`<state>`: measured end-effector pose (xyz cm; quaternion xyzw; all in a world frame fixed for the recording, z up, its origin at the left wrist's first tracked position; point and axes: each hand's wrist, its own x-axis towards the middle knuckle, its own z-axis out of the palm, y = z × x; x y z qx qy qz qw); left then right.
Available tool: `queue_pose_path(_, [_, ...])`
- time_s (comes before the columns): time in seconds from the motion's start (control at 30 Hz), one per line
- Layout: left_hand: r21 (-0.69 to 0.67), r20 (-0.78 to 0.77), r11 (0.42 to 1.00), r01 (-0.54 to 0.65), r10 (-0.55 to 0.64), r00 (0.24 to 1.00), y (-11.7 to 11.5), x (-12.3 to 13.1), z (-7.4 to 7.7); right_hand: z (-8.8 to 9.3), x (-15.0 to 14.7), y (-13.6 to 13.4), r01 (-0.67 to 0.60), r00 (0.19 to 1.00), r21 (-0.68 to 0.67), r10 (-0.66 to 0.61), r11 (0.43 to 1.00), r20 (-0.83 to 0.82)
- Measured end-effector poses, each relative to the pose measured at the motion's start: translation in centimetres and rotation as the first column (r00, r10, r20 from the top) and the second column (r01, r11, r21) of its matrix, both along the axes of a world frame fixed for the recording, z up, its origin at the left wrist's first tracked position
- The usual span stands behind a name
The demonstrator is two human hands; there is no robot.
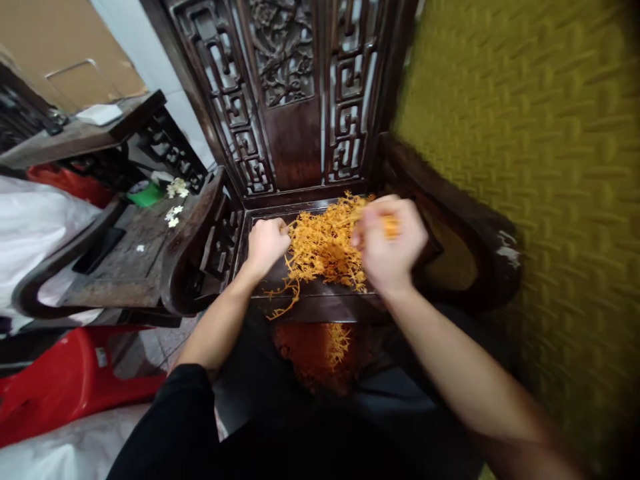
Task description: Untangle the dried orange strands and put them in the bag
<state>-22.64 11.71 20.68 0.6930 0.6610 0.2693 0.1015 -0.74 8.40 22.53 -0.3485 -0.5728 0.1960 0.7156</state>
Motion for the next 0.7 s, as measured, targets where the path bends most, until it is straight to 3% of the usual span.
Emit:
queue_pose_path(0.03, [0.0, 0.029, 0.999, -0.035, 0.035, 0.999, 0.3, -0.4, -0.2, 0.5, 0.2, -0.1, 0.025, 0.995, 0.012, -0.023, 1.0, -0.094])
queue_pose_path(0.1, [0.022, 0.176, 1.0, 0.001, -0.005, 0.984, 0.6, -0.9, -0.6, 1.0, 0.6, -0.2, 0.014, 0.986, -0.018, -0.017, 1.0, -0.166])
queue_pose_path(0.17, [0.093, 0.351, 0.993, 0.073, -0.101, 0.931, 0.4, -0.7, -0.6, 0.7, 0.7, 0.1, -0.106, 0.987, -0.147, 0.086, 0.983, -0.136])
queue_pose_path(0.27, [0.154, 0.521, 0.982, 0.113, -0.178, 0.835, -0.4, 0.2, -0.3, -0.4, 0.4, 0.8, -0.339, 0.938, -0.401, 0.275, 0.851, -0.209])
queue_pose_path(0.33, [0.147, 0.62, 0.981, 0.129, -0.193, 0.76, -1.0, 0.7, -0.1, -1.0, 0.2, 1.2, -0.465, 0.88, -0.475, 0.331, 0.747, -0.34])
queue_pose_path(0.5, [0.101, 0.825, 0.966, 0.239, -0.216, 0.522, -1.6, 1.2, 0.0, -0.5, 0.1, 1.4, -0.624, 0.759, -0.506, 0.311, 0.595, -0.572])
queue_pose_path(0.6, [0.057, 0.86, 0.962, 0.267, -0.183, 0.476, -1.8, 1.7, 0.1, -0.3, 0.1, 1.4, -0.679, 0.712, -0.499, 0.316, 0.539, -0.627])
queue_pose_path(0.7, [-0.013, 0.868, 0.959, 0.282, -0.13, 0.479, -2.3, 2.6, 0.2, -0.5, -0.2, 1.3, -0.686, 0.708, -0.483, 0.349, 0.543, -0.614])
